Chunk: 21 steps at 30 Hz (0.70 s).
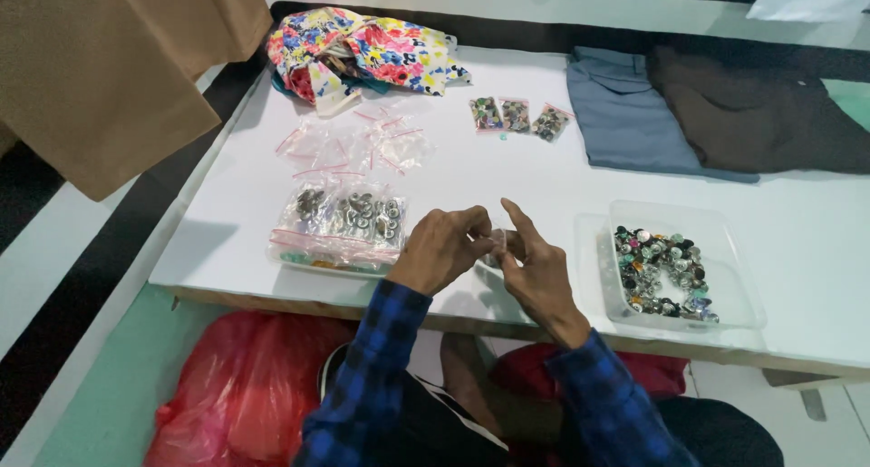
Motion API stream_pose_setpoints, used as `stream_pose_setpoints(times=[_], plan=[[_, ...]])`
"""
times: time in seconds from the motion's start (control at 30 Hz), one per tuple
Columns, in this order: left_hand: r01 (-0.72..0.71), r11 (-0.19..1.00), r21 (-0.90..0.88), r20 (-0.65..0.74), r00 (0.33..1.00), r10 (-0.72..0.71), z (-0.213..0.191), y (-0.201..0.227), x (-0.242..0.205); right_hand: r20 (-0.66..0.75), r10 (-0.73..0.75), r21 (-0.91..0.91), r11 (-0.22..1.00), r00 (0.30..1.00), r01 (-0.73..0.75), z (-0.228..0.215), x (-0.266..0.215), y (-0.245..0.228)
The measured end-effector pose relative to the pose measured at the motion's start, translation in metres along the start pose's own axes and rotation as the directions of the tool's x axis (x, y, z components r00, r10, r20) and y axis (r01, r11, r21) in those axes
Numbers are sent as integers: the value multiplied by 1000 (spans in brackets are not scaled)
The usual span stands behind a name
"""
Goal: Sorting small black buttons from a container of mixed parts and placing them on a table
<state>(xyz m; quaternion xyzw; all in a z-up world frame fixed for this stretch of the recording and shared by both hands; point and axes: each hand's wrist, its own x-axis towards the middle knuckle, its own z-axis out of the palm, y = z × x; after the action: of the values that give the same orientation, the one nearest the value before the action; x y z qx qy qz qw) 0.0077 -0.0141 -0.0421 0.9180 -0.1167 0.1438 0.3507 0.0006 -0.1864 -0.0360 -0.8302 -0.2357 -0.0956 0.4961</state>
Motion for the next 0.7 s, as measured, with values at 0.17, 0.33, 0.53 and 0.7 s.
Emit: stream_pose_setpoints(times=[0.17,0.33,0.53,0.7], plan=[[-11,999,-46,-100,995,7,-32,33,-11,79,64,173,982,995,-77,-26,4,-13],[-43,948,-316,-104,995,11,0,11,-6,174,47,224,971,984,-86,-38,-1,-8],[-60,934,-353,-118,993,19,15,8,-11,126,72,323,940,989,-110,-34,-9,10],[-35,925,-379,-75,997,7,14,14,-21,111,46,264,962,993,-74,-36,-10,-1]])
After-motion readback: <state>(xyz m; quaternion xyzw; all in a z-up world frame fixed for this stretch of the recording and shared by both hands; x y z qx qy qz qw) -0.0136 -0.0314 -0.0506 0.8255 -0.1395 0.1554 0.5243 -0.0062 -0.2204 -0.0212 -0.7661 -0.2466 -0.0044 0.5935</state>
